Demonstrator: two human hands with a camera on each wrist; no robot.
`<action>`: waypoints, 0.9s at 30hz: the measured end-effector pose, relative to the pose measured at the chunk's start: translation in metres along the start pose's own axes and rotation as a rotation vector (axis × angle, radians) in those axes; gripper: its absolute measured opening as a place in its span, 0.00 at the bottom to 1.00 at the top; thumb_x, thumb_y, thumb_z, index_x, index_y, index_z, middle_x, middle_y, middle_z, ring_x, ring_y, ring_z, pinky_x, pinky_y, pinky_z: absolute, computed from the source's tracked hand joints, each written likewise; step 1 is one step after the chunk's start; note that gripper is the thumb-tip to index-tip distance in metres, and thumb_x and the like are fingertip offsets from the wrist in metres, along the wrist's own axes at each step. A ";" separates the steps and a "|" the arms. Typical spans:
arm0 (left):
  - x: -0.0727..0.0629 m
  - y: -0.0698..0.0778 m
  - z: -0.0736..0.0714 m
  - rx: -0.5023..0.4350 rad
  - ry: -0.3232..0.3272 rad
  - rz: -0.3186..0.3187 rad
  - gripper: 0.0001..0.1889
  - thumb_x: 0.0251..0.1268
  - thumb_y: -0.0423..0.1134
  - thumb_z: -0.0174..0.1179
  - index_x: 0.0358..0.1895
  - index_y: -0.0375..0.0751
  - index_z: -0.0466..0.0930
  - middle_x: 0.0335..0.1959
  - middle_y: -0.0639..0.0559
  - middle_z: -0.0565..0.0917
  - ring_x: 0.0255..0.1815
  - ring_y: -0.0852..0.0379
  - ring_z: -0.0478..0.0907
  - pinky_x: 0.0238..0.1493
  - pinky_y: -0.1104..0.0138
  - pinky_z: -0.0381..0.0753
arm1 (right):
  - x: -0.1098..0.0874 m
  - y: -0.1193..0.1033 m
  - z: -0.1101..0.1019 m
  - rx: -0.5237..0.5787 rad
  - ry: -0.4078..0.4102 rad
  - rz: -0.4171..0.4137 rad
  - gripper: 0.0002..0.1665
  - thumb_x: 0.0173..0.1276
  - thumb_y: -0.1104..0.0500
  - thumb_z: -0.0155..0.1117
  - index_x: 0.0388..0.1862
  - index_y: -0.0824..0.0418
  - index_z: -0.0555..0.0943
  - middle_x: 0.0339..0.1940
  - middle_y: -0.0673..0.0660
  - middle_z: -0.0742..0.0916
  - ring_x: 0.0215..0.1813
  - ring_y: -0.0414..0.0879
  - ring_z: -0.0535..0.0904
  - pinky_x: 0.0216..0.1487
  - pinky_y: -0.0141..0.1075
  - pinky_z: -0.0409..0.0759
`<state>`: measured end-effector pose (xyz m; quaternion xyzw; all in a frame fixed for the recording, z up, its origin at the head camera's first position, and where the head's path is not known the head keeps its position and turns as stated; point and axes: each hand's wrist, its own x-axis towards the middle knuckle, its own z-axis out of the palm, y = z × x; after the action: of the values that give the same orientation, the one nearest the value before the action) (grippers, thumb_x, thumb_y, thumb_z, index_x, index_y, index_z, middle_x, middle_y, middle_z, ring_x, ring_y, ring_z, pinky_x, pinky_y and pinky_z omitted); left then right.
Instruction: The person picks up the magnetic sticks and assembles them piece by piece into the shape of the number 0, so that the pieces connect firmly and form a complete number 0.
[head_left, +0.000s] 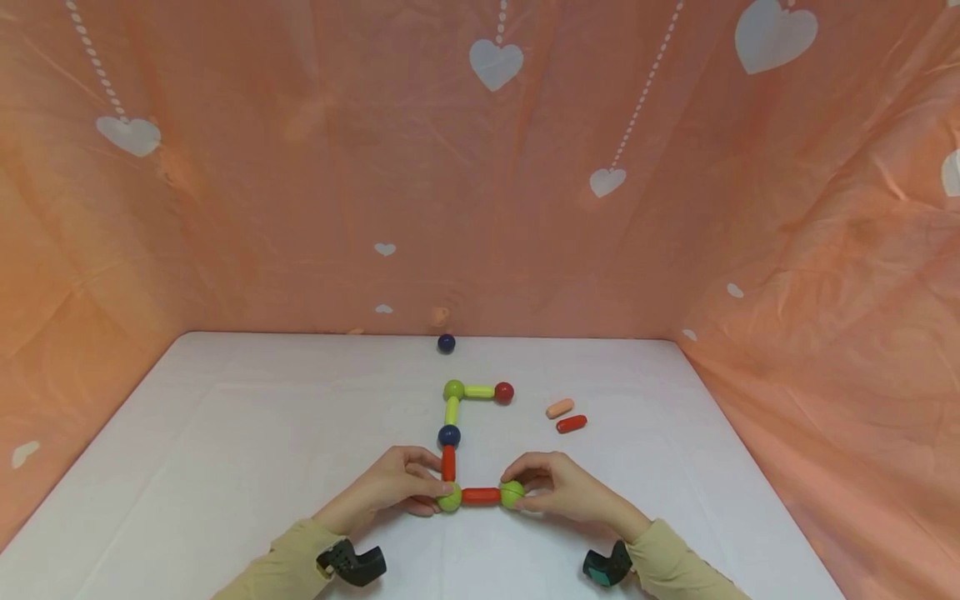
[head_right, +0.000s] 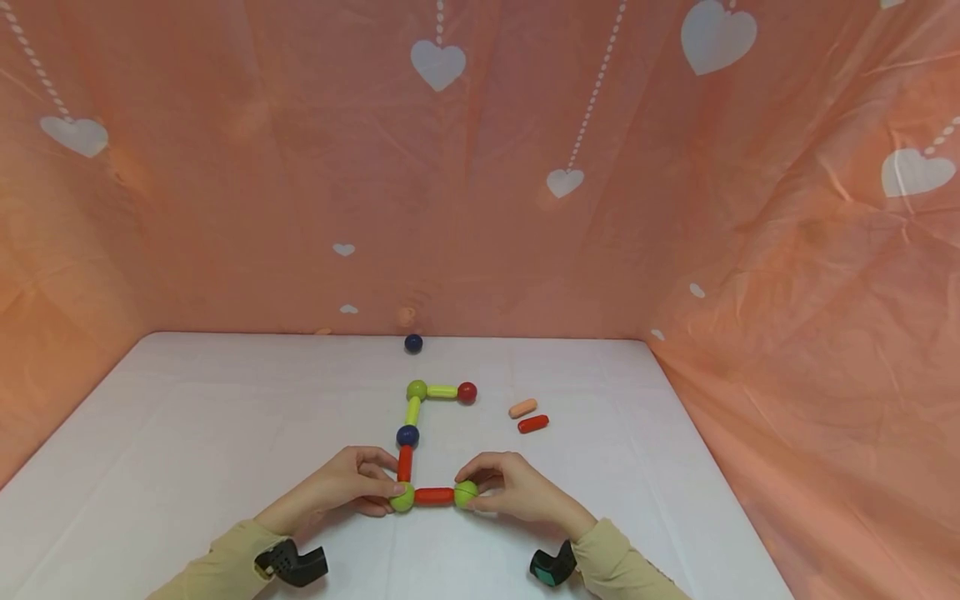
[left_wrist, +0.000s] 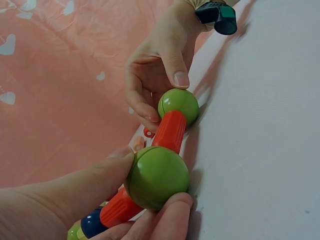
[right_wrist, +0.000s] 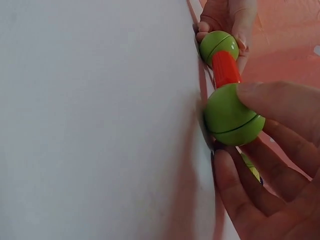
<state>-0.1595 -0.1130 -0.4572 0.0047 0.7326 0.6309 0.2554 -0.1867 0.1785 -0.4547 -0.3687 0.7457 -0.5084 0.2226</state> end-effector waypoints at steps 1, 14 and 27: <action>0.000 0.000 0.000 0.002 0.002 -0.003 0.26 0.52 0.38 0.72 0.51 0.30 0.74 0.30 0.45 0.86 0.28 0.54 0.83 0.31 0.65 0.85 | 0.000 0.000 0.000 -0.006 -0.002 0.004 0.17 0.63 0.64 0.68 0.51 0.63 0.79 0.48 0.57 0.83 0.50 0.48 0.79 0.52 0.38 0.79; -0.001 0.000 -0.002 0.008 0.013 -0.032 0.26 0.52 0.39 0.73 0.51 0.31 0.74 0.30 0.45 0.85 0.28 0.54 0.83 0.31 0.64 0.85 | 0.031 -0.009 -0.032 -0.123 0.011 0.004 0.22 0.62 0.67 0.68 0.55 0.67 0.77 0.52 0.62 0.82 0.54 0.57 0.77 0.58 0.50 0.74; 0.000 -0.001 -0.001 -0.011 -0.007 -0.001 0.24 0.52 0.39 0.73 0.50 0.31 0.75 0.30 0.45 0.86 0.27 0.54 0.83 0.30 0.64 0.85 | 0.097 -0.028 -0.088 -0.239 0.174 -0.110 0.24 0.61 0.66 0.69 0.56 0.66 0.76 0.52 0.62 0.82 0.55 0.63 0.76 0.59 0.47 0.75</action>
<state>-0.1595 -0.1145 -0.4581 0.0052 0.7283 0.6346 0.2587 -0.3014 0.1497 -0.3911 -0.3876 0.7960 -0.4574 0.0834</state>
